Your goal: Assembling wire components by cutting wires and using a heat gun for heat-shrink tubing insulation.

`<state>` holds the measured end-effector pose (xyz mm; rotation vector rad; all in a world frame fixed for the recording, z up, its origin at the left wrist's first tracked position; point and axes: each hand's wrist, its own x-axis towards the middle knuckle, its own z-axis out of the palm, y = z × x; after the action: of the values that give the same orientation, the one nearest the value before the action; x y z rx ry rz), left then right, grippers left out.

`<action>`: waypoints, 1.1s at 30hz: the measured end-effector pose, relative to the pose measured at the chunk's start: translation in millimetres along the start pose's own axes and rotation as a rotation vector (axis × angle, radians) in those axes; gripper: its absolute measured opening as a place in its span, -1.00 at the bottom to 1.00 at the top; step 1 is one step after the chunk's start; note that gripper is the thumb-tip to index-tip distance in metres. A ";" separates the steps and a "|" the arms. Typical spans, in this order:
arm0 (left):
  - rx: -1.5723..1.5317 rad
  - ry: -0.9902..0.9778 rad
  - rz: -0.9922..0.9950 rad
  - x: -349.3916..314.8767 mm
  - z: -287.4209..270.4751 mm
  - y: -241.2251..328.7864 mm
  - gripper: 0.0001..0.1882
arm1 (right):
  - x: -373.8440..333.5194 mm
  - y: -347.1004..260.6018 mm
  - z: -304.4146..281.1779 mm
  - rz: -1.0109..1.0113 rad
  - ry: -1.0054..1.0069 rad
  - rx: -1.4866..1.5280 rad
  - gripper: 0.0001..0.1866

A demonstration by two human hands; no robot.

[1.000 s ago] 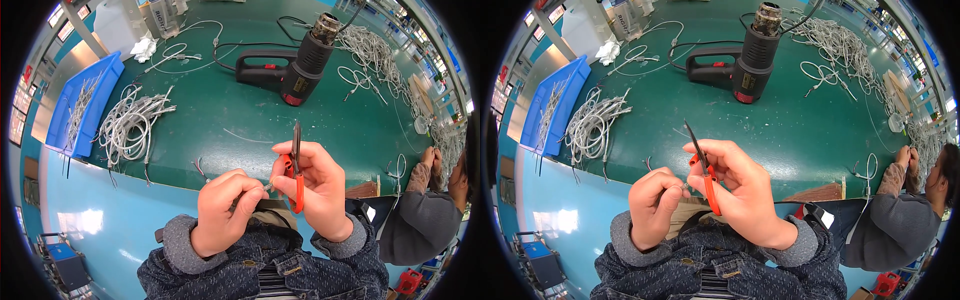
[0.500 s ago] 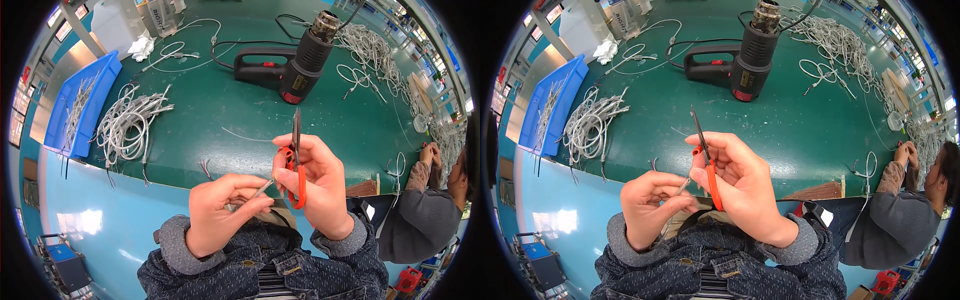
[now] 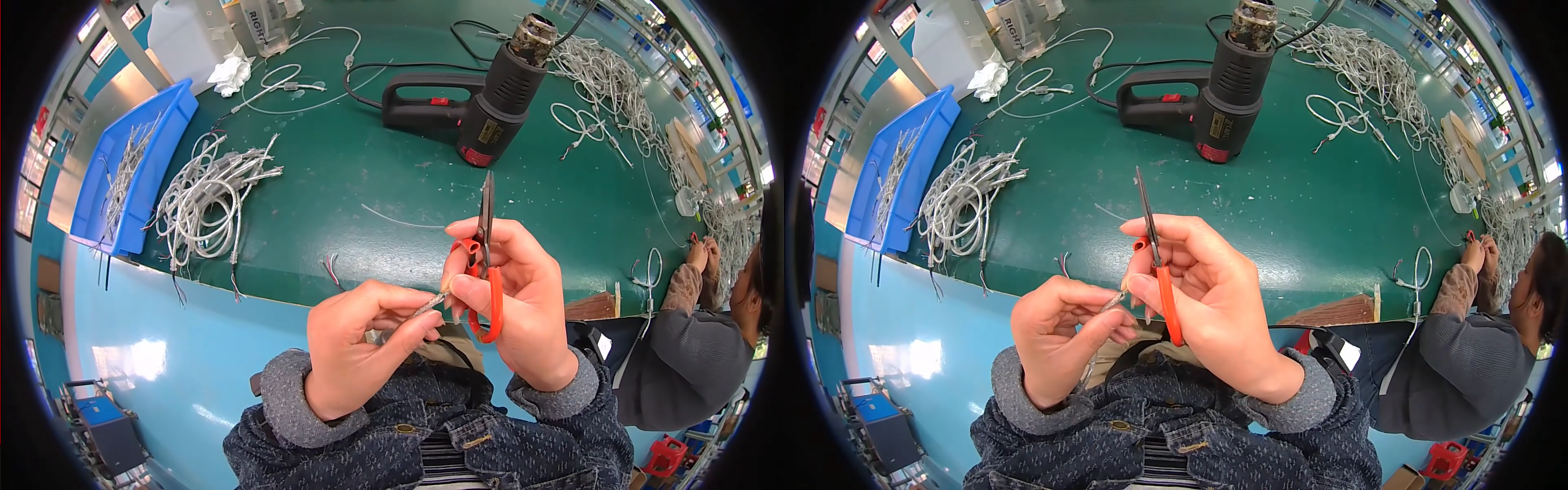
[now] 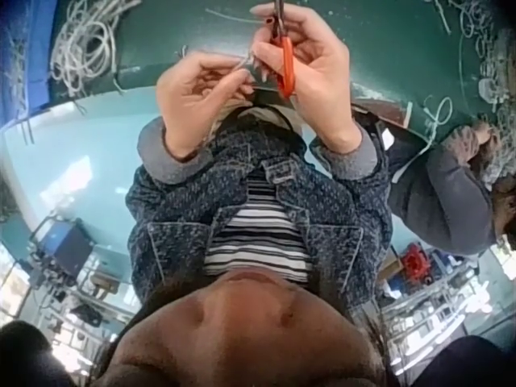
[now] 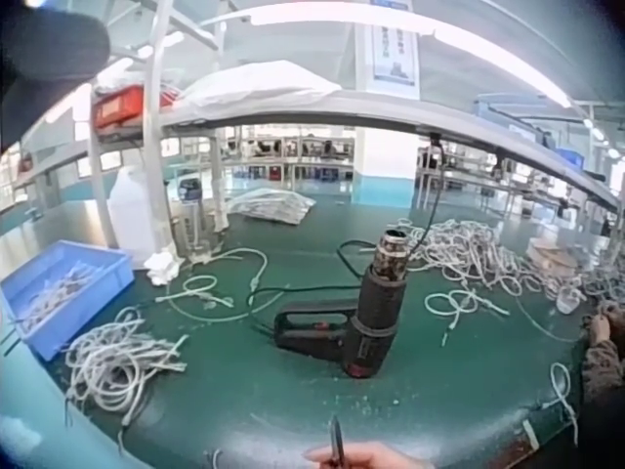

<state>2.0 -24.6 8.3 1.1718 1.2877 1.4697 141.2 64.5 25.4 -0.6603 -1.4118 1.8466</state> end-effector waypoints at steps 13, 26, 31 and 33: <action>0.260 -0.031 0.091 0.7 -2.4 -0.4 -0.85 | 0.5 -0.1 2.0 -0.032 0.020 -0.031 -0.64; -0.575 -0.196 -0.412 6.4 -3.2 2.6 -0.65 | 2.9 -1.9 -0.4 -0.049 0.055 -0.025 -0.65; -0.702 -0.218 -0.490 7.6 -4.7 2.9 -0.64 | 2.3 -0.1 -0.7 -0.058 0.042 -0.051 -0.65; -0.745 -0.262 -0.496 7.8 -9.4 -1.3 -0.65 | 2.3 0.2 -1.1 -0.056 0.031 -0.060 -0.65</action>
<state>-8.8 -18.9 7.7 0.4780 0.6714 1.2007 140.5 67.0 24.9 -0.6691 -1.4563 1.7493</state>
